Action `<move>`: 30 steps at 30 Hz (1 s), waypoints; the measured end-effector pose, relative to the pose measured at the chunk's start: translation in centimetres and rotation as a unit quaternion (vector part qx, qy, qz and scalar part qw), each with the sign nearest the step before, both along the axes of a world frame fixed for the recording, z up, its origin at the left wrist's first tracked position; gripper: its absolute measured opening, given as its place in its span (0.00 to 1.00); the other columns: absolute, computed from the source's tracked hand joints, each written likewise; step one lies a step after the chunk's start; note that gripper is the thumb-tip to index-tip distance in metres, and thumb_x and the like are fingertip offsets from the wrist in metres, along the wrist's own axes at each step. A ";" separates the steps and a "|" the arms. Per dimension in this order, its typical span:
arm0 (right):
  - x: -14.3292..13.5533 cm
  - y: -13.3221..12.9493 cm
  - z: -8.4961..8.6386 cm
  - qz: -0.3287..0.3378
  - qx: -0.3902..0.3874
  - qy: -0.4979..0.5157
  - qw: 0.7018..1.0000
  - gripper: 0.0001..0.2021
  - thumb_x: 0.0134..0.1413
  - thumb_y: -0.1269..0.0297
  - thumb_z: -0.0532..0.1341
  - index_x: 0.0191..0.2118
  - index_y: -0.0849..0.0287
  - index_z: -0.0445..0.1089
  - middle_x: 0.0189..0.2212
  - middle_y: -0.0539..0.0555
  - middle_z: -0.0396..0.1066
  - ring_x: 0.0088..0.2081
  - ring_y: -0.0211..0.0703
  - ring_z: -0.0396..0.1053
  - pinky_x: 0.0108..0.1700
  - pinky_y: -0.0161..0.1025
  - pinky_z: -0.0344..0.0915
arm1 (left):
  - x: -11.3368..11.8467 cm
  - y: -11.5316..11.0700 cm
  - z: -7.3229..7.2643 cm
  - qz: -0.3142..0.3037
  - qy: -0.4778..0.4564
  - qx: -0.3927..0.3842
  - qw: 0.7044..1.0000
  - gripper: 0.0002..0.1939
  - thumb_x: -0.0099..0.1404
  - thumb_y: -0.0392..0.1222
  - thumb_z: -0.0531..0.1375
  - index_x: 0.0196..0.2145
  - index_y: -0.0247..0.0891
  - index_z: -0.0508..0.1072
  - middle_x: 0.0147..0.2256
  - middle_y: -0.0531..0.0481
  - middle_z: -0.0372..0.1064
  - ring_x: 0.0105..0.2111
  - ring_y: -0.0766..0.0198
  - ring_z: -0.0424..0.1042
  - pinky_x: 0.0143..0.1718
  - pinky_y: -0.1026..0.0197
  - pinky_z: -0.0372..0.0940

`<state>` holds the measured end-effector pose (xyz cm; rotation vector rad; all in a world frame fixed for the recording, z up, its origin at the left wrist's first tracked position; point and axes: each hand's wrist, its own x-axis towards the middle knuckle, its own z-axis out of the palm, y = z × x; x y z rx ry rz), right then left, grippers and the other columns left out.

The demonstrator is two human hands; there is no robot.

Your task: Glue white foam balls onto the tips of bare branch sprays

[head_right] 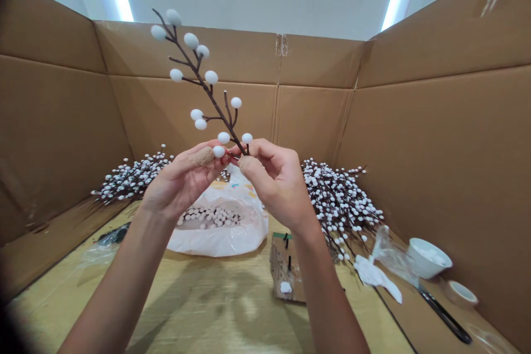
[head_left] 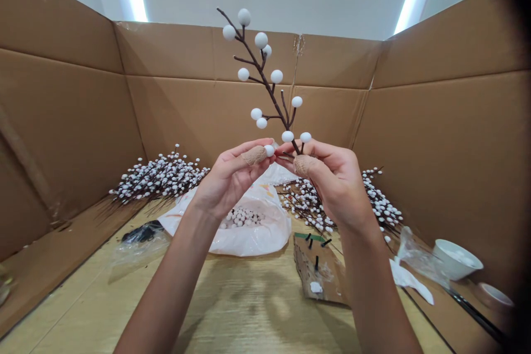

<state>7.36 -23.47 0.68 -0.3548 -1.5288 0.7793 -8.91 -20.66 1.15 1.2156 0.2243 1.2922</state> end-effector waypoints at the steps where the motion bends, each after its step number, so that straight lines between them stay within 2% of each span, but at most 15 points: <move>1: 0.0 0.0 0.0 -0.005 0.004 -0.006 1.000 0.10 0.53 0.73 0.59 0.22 0.60 0.67 0.36 0.53 0.72 0.40 0.43 0.70 0.47 0.45 0.68 | 0.0 0.0 0.0 -0.003 0.003 0.001 1.000 0.08 0.57 0.29 0.63 0.36 0.29 0.80 0.34 0.45 0.78 0.36 0.67 0.76 0.40 0.74 0.70; 4: 0.0 -0.1 0.0 -0.029 0.015 -0.024 0.999 0.09 0.52 0.73 0.59 0.23 0.60 0.68 0.34 0.53 0.71 0.38 0.42 0.69 0.45 0.44 0.68 | -0.1 0.1 -0.1 -0.014 0.003 0.009 1.000 0.08 0.57 0.29 0.64 0.36 0.30 0.80 0.34 0.47 0.79 0.34 0.68 0.77 0.40 0.74 0.70; 10: 0.0 -0.3 0.2 -0.052 0.028 -0.048 0.997 0.10 0.52 0.73 0.59 0.21 0.60 0.64 0.27 0.50 0.65 0.34 0.39 0.66 0.40 0.40 0.66 | -0.1 -0.1 -0.2 -0.022 0.012 0.044 0.999 0.07 0.57 0.30 0.64 0.36 0.31 0.80 0.36 0.45 0.79 0.38 0.66 0.77 0.43 0.73 0.69; 25: -0.1 -0.6 0.5 -0.083 0.033 -0.062 0.994 0.09 0.49 0.74 0.58 0.21 0.60 0.65 0.25 0.49 0.66 0.29 0.35 0.61 0.31 0.34 0.59 | -0.1 -0.3 -0.3 -0.012 0.015 0.057 0.998 0.07 0.57 0.30 0.65 0.35 0.33 0.80 0.35 0.48 0.80 0.37 0.67 0.77 0.43 0.73 0.70; 30: -0.2 -0.7 0.6 -0.080 0.031 -0.062 0.994 0.10 0.48 0.76 0.58 0.20 0.61 0.63 0.21 0.46 0.62 0.26 0.32 0.59 0.29 0.32 0.58 | -0.1 -0.1 -0.4 0.005 0.025 0.048 0.999 0.07 0.56 0.30 0.66 0.34 0.34 0.81 0.34 0.48 0.80 0.37 0.68 0.77 0.43 0.73 0.70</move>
